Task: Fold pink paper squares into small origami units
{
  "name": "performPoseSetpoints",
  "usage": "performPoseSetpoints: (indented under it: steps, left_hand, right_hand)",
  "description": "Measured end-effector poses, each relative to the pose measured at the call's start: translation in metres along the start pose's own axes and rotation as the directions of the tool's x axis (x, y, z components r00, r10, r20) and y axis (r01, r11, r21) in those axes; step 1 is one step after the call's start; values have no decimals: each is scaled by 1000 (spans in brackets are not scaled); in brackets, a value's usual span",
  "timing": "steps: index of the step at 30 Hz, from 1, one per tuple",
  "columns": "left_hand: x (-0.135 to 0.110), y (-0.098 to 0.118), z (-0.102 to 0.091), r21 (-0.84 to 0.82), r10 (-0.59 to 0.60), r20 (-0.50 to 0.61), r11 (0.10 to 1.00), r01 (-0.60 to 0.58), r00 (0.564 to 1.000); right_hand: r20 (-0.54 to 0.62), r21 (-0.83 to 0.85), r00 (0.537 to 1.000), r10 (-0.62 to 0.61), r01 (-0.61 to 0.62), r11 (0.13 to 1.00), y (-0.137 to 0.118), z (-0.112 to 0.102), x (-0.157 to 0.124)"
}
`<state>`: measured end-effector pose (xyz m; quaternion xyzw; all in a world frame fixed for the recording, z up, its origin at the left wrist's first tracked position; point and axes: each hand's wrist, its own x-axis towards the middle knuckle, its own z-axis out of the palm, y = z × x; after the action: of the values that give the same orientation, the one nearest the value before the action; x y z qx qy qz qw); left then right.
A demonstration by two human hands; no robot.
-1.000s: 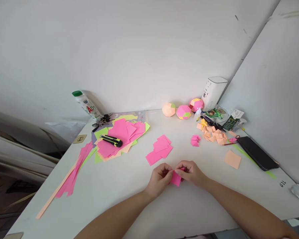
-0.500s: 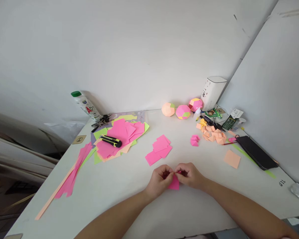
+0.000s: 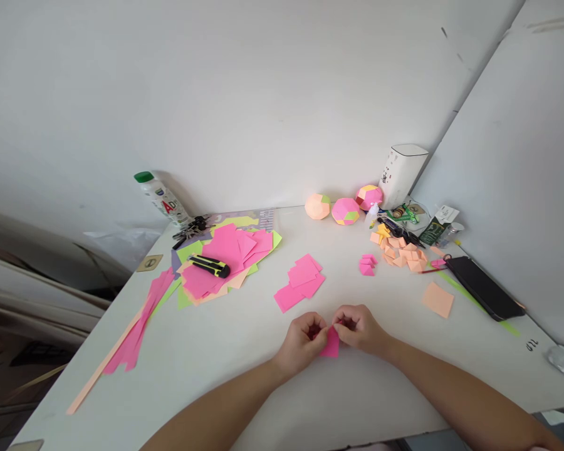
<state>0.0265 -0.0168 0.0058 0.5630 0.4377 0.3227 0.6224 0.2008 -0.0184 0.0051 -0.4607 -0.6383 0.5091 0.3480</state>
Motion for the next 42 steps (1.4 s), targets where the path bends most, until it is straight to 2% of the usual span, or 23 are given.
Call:
performPoseSetpoints:
  steps: [6,9,16,21,31,36,42]
  left_hand:
    - [2,-3,-2,-79,-8,-15,997,7,1000]
    - [2,-3,-2,-91,-7,-18,996,6,1000]
    - [0,1,-1,-57,5,-3,998,-5,1000]
    - [1,-2,-2,9,23,-29,1000,-23,999]
    - [1,-2,-1,-55,1,-30,998,-2,1000]
    - [2,-4,-1,-114,0,-52,993,-6,999]
    - [1,-4,0,-230,-29,-49,973,17,998]
  right_hand:
    - [-118,174,991,62,-41,984,-3,-7,4]
    - [-92,232,993,67,-44,972,-3,-10,6]
    - [44,39,999,-29,28,999,0,-5,4]
    - [79,45,997,-11,7,999,0,-4,3]
    - [45,41,999,5,-7,999,2,-4,3]
    - [-4,82,999,49,-48,995,1,-4,2]
    - [4,267,996,93,-91,959,-2,-6,5]
